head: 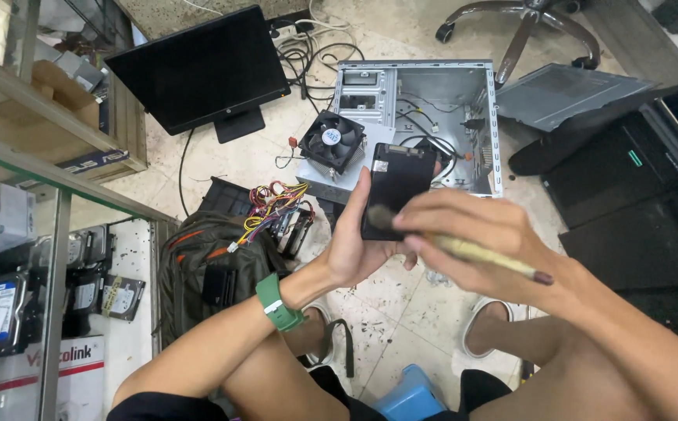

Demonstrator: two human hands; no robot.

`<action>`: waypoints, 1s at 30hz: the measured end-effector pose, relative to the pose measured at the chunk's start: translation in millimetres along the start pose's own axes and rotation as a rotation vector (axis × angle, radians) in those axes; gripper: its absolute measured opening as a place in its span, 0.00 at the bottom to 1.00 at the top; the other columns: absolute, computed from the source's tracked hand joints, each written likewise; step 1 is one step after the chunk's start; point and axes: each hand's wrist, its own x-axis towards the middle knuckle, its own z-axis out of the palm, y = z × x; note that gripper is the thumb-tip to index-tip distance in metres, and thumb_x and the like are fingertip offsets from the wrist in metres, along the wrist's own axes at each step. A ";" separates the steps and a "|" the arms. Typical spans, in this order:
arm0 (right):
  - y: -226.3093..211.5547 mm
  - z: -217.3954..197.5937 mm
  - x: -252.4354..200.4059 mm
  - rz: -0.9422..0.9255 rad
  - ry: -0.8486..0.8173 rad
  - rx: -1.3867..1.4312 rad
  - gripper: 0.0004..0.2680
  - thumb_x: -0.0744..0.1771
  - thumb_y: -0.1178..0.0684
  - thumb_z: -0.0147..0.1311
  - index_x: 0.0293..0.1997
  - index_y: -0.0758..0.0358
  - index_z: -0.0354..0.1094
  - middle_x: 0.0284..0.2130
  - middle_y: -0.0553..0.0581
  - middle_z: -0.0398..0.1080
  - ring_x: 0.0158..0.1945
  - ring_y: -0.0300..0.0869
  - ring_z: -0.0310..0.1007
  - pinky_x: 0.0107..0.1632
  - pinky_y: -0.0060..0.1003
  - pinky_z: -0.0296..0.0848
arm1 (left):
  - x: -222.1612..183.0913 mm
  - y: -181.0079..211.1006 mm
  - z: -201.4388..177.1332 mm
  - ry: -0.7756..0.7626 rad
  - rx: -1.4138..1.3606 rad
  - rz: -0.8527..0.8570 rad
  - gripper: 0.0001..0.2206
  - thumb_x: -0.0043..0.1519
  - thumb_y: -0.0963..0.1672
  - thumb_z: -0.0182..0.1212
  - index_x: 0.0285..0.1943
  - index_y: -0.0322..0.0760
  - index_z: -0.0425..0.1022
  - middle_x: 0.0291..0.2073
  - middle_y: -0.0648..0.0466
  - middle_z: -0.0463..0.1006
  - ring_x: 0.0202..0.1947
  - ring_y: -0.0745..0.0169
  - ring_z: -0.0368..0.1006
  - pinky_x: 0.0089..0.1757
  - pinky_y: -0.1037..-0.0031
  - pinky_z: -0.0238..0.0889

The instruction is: Cleaning a solid-state drive using a brush and a cloth while sitting on the floor next to an open computer case.

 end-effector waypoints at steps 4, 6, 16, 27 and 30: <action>1.5 -4.9 0.7 -0.030 0.013 -0.114 0.10 0.61 0.63 0.65 0.44 0.65 0.76 0.43 0.58 0.77 0.33 0.37 0.77 0.33 0.26 0.75 | 1.4 -0.7 2.9 0.072 0.073 0.058 0.37 0.67 0.62 0.32 0.76 0.37 0.60 0.59 0.46 0.74 0.47 0.57 0.74 0.44 0.67 0.72; -4.8 -10.8 7.1 0.063 0.124 -0.246 0.09 0.63 0.68 0.62 0.46 0.72 0.75 0.44 0.63 0.75 0.31 0.41 0.71 0.32 0.32 0.69 | 2.8 -3.8 -0.2 0.162 0.026 0.055 0.34 0.67 0.61 0.35 0.70 0.37 0.62 0.57 0.46 0.73 0.51 0.59 0.72 0.45 0.61 0.70; -11.7 -6.8 3.0 0.193 -0.062 0.132 0.06 0.62 0.62 0.59 0.40 0.66 0.76 0.34 0.52 0.78 0.24 0.36 0.73 0.27 0.29 0.70 | 3.6 -1.3 10.2 0.217 0.167 -0.048 0.43 0.58 0.64 0.26 0.76 0.39 0.56 0.68 0.39 0.65 0.63 0.38 0.66 0.56 0.42 0.61; -16.3 -20.8 6.5 0.363 -0.078 0.059 0.06 0.62 0.60 0.57 0.38 0.64 0.77 0.26 0.51 0.81 0.20 0.35 0.77 0.22 0.28 0.71 | -0.6 -4.9 4.9 0.115 0.089 0.045 0.34 0.67 0.61 0.32 0.73 0.38 0.60 0.61 0.49 0.70 0.53 0.56 0.69 0.51 0.57 0.65; -5.9 -29.4 4.9 0.286 0.109 -0.187 0.04 0.64 0.66 0.57 0.39 0.71 0.73 0.31 0.57 0.75 0.23 0.40 0.66 0.29 0.32 0.64 | 4.0 -4.8 1.9 0.020 0.135 0.140 0.34 0.71 0.60 0.27 0.70 0.32 0.62 0.41 0.48 0.77 0.41 0.62 0.72 0.37 0.69 0.68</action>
